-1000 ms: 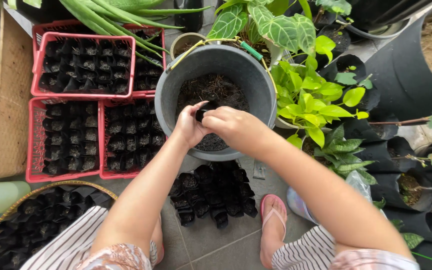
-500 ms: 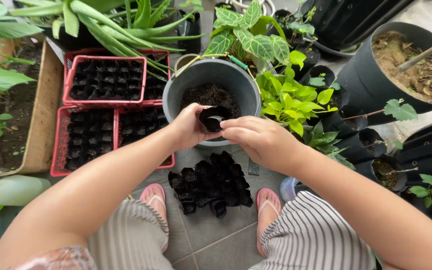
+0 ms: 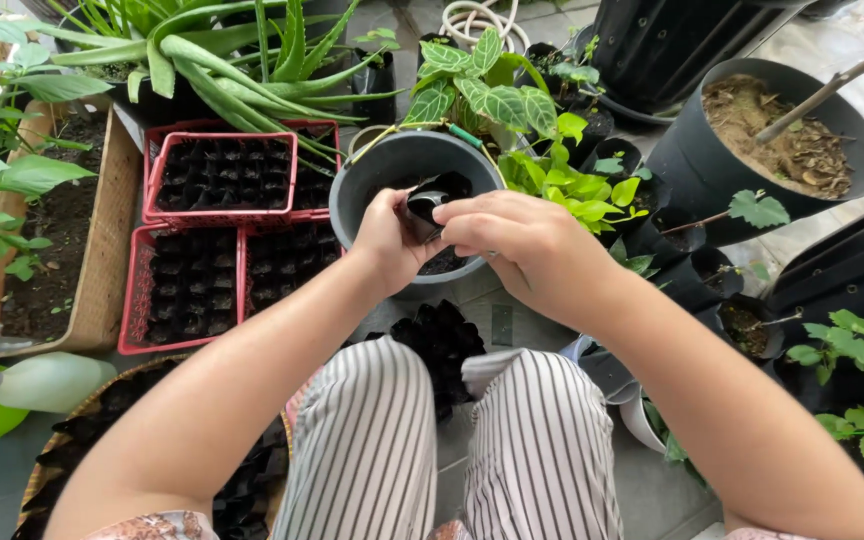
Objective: Filling small plastic nursery pots with soil using a spoon.
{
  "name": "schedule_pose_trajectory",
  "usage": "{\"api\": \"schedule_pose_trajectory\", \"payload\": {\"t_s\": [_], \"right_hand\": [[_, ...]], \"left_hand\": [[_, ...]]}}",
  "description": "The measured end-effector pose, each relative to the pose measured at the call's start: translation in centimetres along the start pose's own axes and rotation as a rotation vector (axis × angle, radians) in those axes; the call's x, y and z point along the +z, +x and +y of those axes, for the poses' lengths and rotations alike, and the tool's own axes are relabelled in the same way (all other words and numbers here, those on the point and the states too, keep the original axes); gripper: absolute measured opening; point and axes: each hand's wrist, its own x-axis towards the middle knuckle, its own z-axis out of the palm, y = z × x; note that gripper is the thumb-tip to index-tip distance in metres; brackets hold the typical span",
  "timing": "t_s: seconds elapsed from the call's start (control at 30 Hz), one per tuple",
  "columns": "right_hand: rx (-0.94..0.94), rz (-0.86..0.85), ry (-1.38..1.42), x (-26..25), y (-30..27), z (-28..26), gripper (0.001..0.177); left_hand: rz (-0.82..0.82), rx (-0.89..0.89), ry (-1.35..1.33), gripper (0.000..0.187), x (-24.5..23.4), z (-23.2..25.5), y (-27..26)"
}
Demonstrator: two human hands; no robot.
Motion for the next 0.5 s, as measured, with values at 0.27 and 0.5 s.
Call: {"api": "schedule_pose_trajectory", "payload": {"t_s": [0.27,0.5], "right_hand": [[0.121,0.141,0.026,1.8,-2.6,2.3,0.015],[0.031,0.213,0.126,4.1,-5.6,5.5,0.022]], "left_hand": [[-0.040,0.060,0.120,0.045,-0.9,-1.5,1.8],[-0.127,-0.016,0.246,0.057,-5.7,-2.6,5.5]]}}
